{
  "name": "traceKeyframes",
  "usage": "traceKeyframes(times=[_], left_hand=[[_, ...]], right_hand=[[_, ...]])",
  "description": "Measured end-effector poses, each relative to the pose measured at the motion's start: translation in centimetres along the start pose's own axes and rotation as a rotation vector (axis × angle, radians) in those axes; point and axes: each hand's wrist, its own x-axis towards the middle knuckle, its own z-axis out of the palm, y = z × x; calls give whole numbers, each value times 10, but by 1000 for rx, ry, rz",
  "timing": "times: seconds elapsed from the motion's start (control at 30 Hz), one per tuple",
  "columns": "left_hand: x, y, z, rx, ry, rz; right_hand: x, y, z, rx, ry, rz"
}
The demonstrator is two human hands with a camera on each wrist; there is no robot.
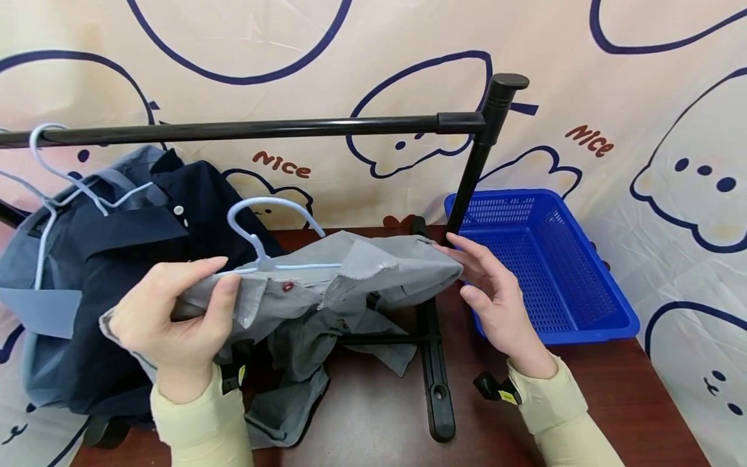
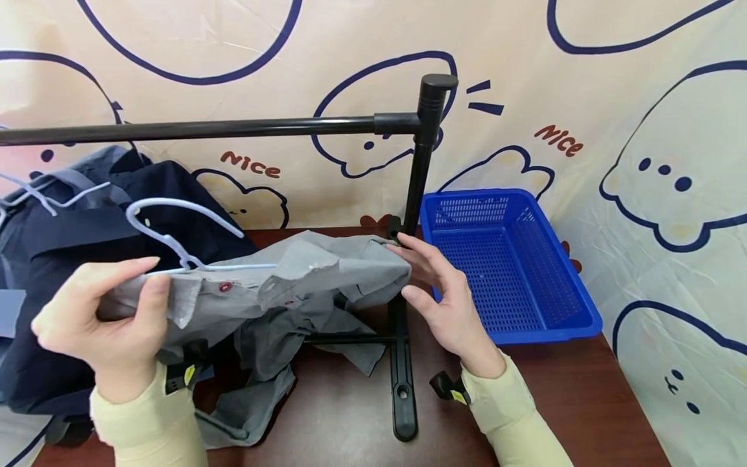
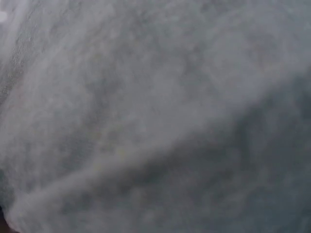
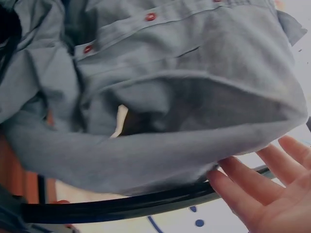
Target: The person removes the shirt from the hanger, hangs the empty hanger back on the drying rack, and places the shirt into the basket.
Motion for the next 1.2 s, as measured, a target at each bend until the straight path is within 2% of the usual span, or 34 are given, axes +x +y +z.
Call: traceKeyframes(times=[0.13,0.3,0.43,0.57,0.73,0.93,1.07,1.2], left_hand=[[-3,1,4,-30,-57,14],[-9,3,10,-82,-124,26],[-14,4,17,-111,-192,31],[-20,5,23,-125,-244,39],[-28,7,31,-143,-283,64],[-36,12,40,-166,-309,77],[-36,14,43,-181,-318,72],[-32,13,39,-125,-312,34]], right_hand=[[2,-10,-2,53,-11,-27],[1,-24,-9,-3,-8,-23],[-1,-29,-16,-28,-47,-24],[-7,-30,-21,-82,-92,-17],[-10,-26,-25,-168,-83,-59],[-14,-19,-29,-127,-99,-106],[-15,-18,-32,-120,-51,-151],[-14,-22,-35,-102,33,-209]])
